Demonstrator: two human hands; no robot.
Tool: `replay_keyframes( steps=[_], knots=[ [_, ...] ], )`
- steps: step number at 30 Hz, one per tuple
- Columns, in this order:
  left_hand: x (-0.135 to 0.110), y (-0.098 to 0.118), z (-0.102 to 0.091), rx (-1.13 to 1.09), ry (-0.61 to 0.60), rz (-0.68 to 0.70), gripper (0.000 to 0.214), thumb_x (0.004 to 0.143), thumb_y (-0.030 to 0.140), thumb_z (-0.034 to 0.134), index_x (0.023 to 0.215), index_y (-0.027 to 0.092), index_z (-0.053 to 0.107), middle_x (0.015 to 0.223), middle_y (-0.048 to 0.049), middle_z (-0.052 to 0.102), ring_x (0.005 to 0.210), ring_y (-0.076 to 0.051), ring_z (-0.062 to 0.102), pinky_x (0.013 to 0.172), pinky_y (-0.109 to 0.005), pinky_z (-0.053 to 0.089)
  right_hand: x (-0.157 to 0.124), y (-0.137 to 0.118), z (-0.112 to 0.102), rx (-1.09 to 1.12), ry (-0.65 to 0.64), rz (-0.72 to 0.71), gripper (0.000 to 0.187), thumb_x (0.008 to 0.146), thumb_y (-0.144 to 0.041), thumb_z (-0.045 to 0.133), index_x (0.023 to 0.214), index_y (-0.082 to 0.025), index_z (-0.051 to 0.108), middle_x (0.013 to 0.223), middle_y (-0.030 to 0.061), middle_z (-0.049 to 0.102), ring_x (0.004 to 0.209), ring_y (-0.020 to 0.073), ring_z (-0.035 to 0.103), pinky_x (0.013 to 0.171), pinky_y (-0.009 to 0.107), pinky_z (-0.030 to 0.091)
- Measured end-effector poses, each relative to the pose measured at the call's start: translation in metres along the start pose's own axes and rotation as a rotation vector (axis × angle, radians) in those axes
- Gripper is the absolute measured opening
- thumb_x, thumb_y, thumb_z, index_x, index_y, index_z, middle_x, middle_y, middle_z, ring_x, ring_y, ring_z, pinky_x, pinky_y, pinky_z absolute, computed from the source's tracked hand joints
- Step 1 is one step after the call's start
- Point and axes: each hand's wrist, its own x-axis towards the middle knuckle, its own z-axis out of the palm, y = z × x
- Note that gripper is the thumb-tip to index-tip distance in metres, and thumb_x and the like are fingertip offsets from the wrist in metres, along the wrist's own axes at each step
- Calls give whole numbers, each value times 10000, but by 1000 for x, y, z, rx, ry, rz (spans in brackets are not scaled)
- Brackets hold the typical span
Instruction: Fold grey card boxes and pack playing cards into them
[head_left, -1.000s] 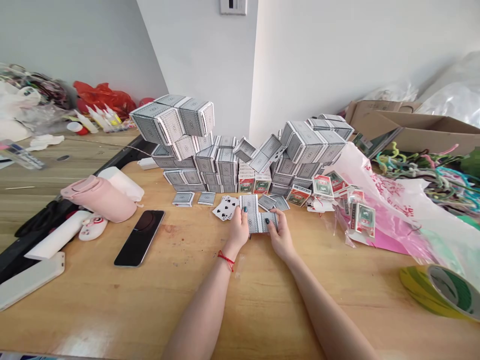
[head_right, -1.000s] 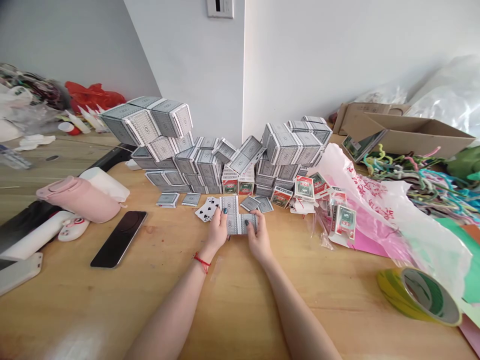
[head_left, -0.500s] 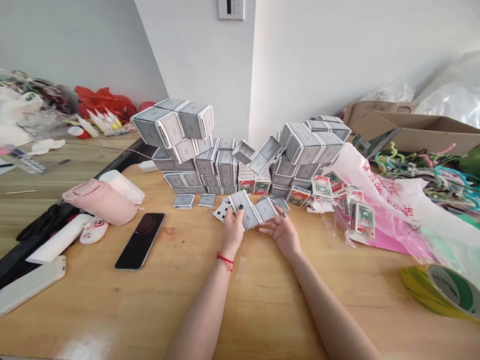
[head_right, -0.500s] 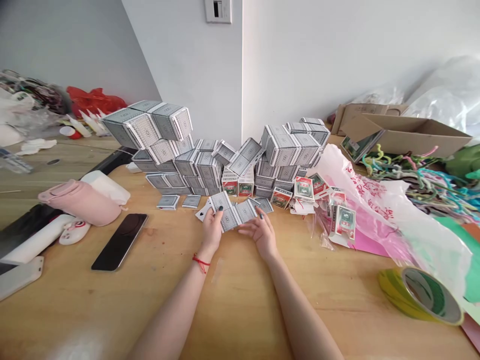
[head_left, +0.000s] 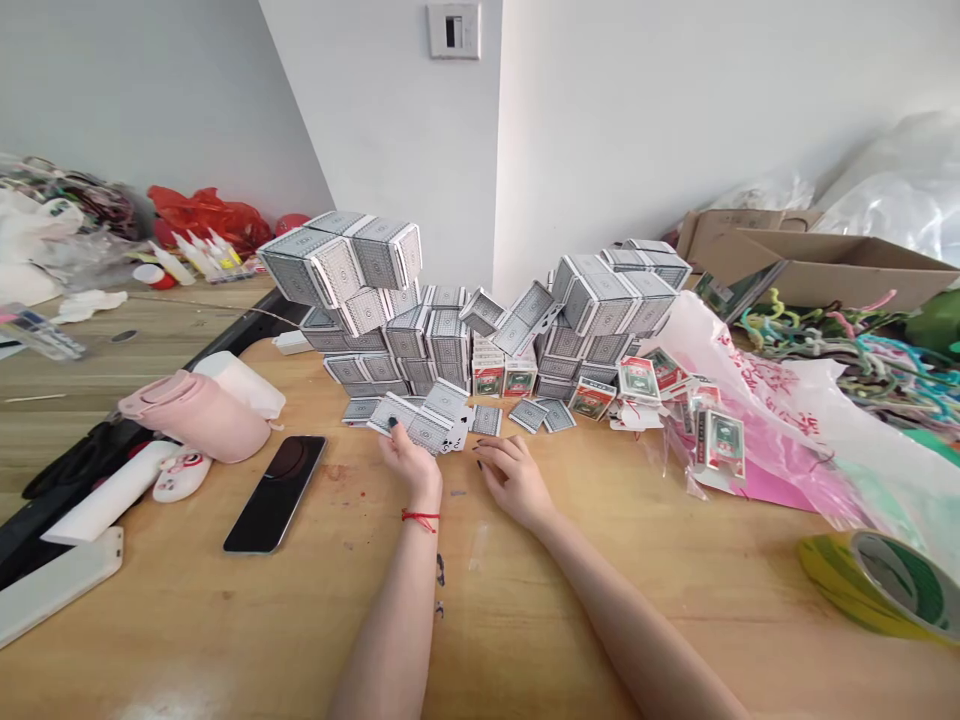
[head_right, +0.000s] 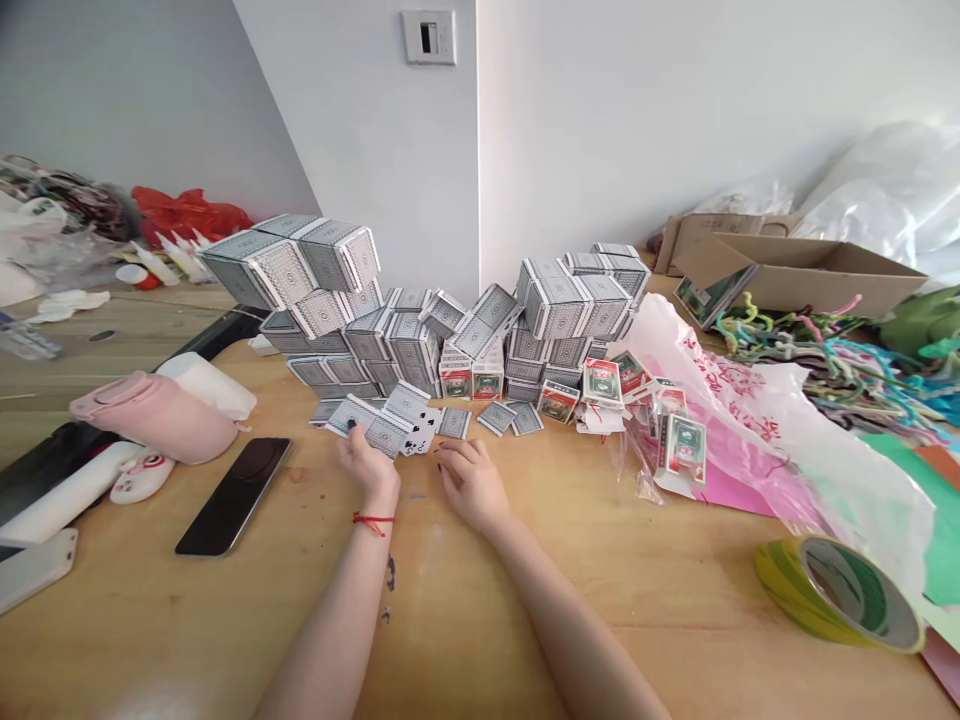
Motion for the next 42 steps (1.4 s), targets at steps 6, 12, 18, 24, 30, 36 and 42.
replay_keyframes(
  steps=[6,12,18,24,30,36,42],
  knots=[
    [8,0,-1,36,24,28,229,729,327,463,622,181,322,582,59,330,539,-70,347,522,-213,327,23,-6,29,-182,-58,-67,343,803,-206,493,1140,-243,541,1169,61,558,881,238,460,783,406,416],
    [1,-1,1,78,-45,18,276,724,352,474,595,184,298,563,63,281,516,-65,300,493,-206,294,27,0,48,-291,-112,-95,255,829,-167,451,1001,-237,625,1021,46,642,801,225,468,707,358,429],
    [1,0,1,85,-51,12,291,723,364,464,594,189,271,562,64,256,508,-64,275,471,-201,272,24,2,46,-313,-108,-202,250,829,-123,427,955,-200,629,1000,60,647,846,207,506,717,318,436],
    [4,-6,-1,59,-14,47,318,725,376,469,593,195,243,565,63,217,495,-62,251,461,-196,255,22,1,46,-224,-13,-151,264,808,-67,392,863,-199,613,905,70,643,825,177,544,702,278,438],
    [6,-12,0,-82,-160,93,191,750,353,456,851,196,415,801,2,505,743,-109,506,675,-239,409,17,4,35,85,237,102,313,711,-18,359,758,-219,594,781,39,600,752,161,552,654,273,445],
    [-7,1,5,-238,-362,55,524,672,198,577,1131,262,333,1085,-64,511,954,-140,536,809,-282,426,16,18,14,414,381,361,150,657,-155,520,703,-218,648,833,44,539,813,181,522,613,280,449],
    [-17,0,3,-95,-521,-68,547,690,235,572,1112,282,227,900,-18,539,698,-113,569,553,-224,460,8,27,-1,754,476,587,115,595,-240,628,702,-204,649,758,21,530,658,148,494,528,258,433]
  ],
)
